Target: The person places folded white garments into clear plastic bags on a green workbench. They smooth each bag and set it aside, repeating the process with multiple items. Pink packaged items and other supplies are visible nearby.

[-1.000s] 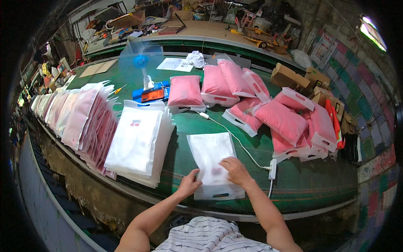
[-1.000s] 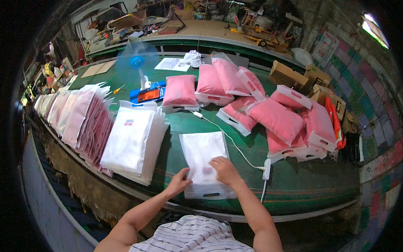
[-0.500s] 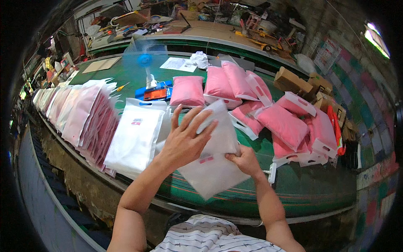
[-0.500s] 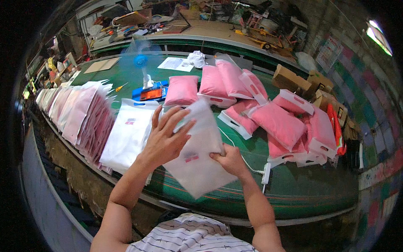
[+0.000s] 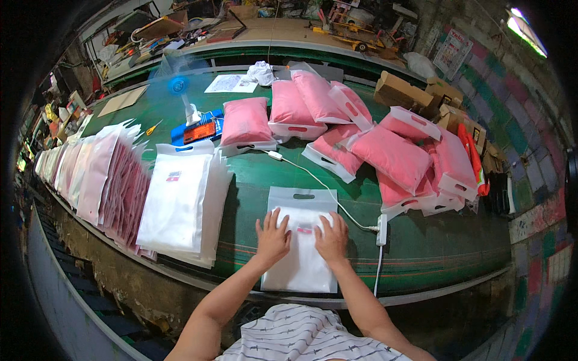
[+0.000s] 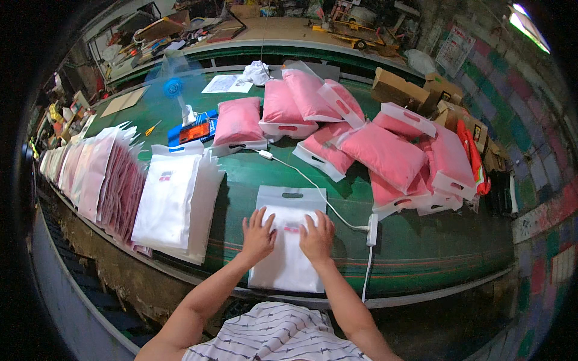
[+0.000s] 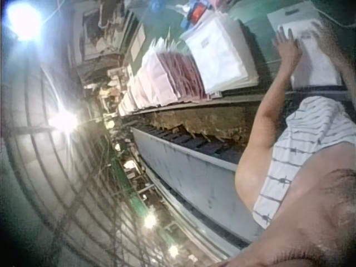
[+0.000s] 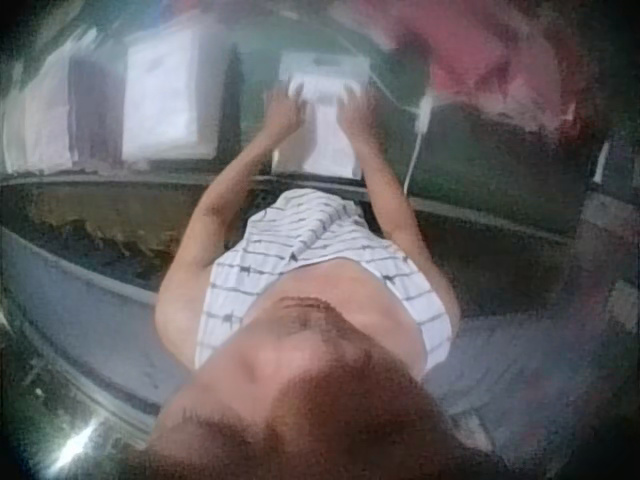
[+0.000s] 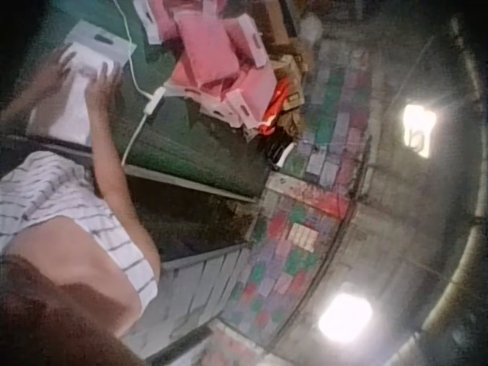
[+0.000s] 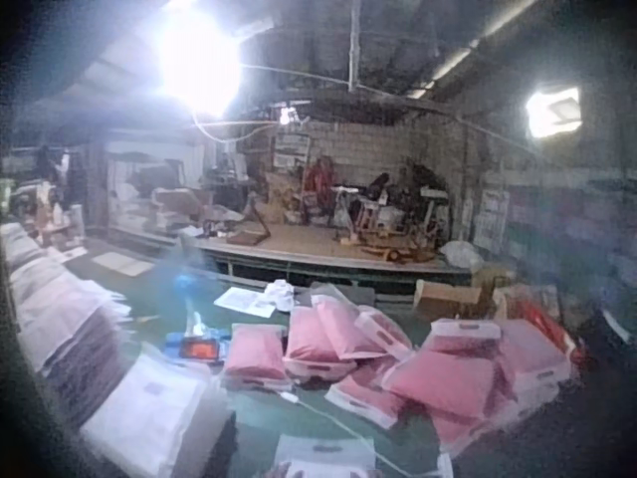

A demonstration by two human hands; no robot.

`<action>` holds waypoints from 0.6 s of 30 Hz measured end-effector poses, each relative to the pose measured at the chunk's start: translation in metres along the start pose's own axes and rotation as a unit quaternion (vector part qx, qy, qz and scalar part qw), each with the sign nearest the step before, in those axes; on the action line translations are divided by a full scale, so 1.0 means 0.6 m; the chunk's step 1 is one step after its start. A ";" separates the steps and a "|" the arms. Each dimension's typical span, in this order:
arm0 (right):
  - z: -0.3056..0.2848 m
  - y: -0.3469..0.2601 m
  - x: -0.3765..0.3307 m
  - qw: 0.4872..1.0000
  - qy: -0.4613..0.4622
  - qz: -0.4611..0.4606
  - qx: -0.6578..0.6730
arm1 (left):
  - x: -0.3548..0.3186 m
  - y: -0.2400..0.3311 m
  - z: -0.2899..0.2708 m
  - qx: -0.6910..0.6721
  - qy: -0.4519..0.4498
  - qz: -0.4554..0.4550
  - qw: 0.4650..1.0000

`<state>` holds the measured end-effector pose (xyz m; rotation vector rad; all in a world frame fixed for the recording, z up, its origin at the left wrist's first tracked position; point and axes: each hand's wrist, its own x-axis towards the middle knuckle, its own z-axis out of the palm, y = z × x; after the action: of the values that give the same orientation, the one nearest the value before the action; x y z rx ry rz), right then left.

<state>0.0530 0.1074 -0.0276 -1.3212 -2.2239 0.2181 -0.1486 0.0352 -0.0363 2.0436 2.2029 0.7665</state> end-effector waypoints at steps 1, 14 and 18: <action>0.017 -0.018 0.007 0.999 -0.010 -0.002 -0.032 | 0.004 0.009 0.018 0.043 0.033 0.011 0.998; 0.067 -0.038 0.002 0.989 -0.107 0.037 -0.091 | 0.011 0.021 0.084 0.072 -0.072 -0.047 0.994; 0.069 -0.038 0.000 0.990 -0.102 0.037 -0.091 | 0.010 0.021 0.082 0.084 -0.071 -0.044 0.993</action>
<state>0.0136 0.1013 -0.0533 -1.5402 -2.4143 0.1874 -0.1200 0.0572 -0.0729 1.9844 2.3287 0.4256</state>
